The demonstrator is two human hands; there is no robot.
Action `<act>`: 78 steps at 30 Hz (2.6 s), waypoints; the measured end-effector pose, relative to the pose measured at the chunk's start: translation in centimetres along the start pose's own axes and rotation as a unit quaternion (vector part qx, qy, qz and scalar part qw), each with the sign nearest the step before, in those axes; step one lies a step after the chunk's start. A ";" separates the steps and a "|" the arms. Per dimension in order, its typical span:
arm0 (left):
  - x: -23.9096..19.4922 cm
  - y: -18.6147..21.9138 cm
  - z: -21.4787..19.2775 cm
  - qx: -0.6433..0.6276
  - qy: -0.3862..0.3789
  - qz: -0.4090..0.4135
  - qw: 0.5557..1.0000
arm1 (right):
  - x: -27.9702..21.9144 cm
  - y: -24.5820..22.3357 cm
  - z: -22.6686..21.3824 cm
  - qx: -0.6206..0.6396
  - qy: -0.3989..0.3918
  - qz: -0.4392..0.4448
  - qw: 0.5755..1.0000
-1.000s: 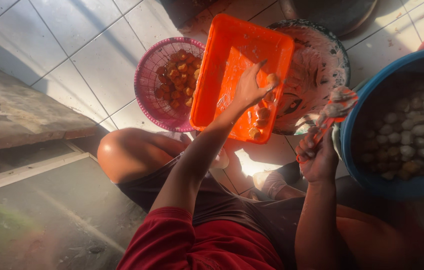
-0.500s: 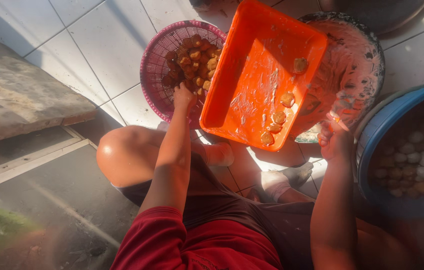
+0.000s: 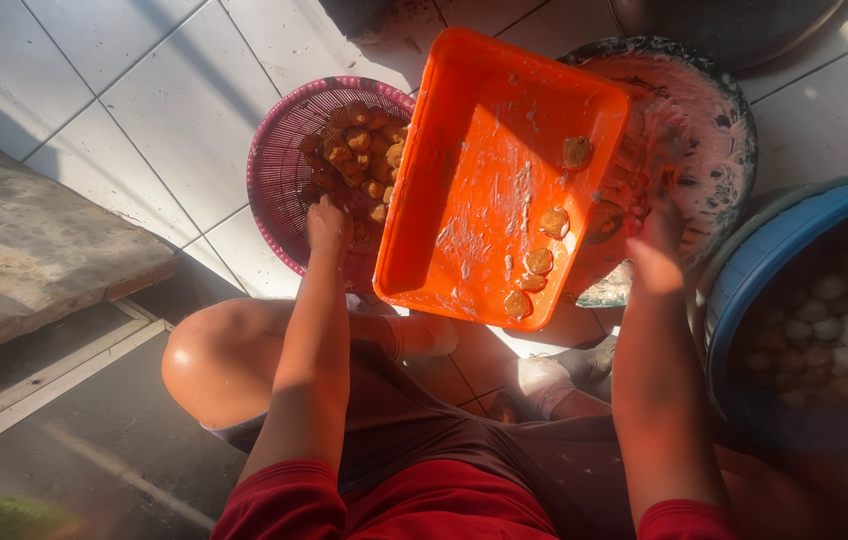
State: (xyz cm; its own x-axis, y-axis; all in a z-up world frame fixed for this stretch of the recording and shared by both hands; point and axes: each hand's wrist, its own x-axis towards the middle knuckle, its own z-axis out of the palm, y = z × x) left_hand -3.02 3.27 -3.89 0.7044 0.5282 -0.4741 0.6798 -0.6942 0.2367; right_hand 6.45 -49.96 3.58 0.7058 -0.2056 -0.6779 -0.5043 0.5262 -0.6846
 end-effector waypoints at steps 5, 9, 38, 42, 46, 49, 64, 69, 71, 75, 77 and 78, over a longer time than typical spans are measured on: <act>-0.6 1.9 -3.8 -0.014 0.094 0.022 0.995 | -3.2 -3.1 1.7 -0.020 -0.042 -0.031 0.998; -1.9 3.9 -7.1 -0.071 0.160 0.050 0.983 | -8.8 -5.4 2.7 0.018 -0.140 -0.080 0.987; -34.4 22.3 -13.9 -0.385 -0.106 0.610 0.685 | -32.7 -4.3 4.9 -0.105 -0.239 -0.240 0.935; -34.3 22.2 -13.0 -0.533 -0.343 0.429 0.643 | -32.0 -4.5 4.0 -0.161 -0.235 -0.364 0.887; -34.0 21.9 -13.5 -0.502 -0.299 0.442 0.681 | -32.0 -4.9 4.0 -0.145 -0.212 -0.367 0.894; -33.6 21.5 -14.4 -0.314 -0.160 0.582 0.733 | -32.2 -4.7 4.9 -0.063 -0.244 -0.264 0.931; -33.7 22.1 -10.3 -0.582 -0.347 0.349 0.647 | -32.5 -3.6 6.2 -0.091 -0.192 -0.270 0.939; -32.7 22.4 -11.7 -0.574 -0.415 0.276 0.650 | -32.8 -4.5 6.4 -0.154 -0.132 -0.322 0.925; -32.4 22.7 -12.5 -0.587 -0.411 0.241 0.655 | -33.0 -4.8 6.2 -0.248 -0.091 -0.381 0.886; -32.2 24.1 -12.9 -0.641 -0.354 0.241 0.637 | -34.1 -3.4 5.8 -0.237 -0.095 -0.385 0.887; -32.1 24.9 -12.8 -0.636 -0.285 0.241 0.676 | -34.6 -2.3 5.7 -0.133 -0.115 -0.271 0.946; -32.0 25.1 -12.7 -0.633 -0.290 0.244 0.675 | -34.7 -2.0 5.6 -0.155 -0.107 -0.298 0.936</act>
State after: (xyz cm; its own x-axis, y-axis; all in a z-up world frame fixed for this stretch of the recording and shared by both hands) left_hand -5.94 -24.87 27.99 0.9589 -0.1475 -0.2426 0.2835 0.4509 0.8464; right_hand -14.24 -39.23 30.03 0.9746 -0.1986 -0.1040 -0.0856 0.0991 -0.9914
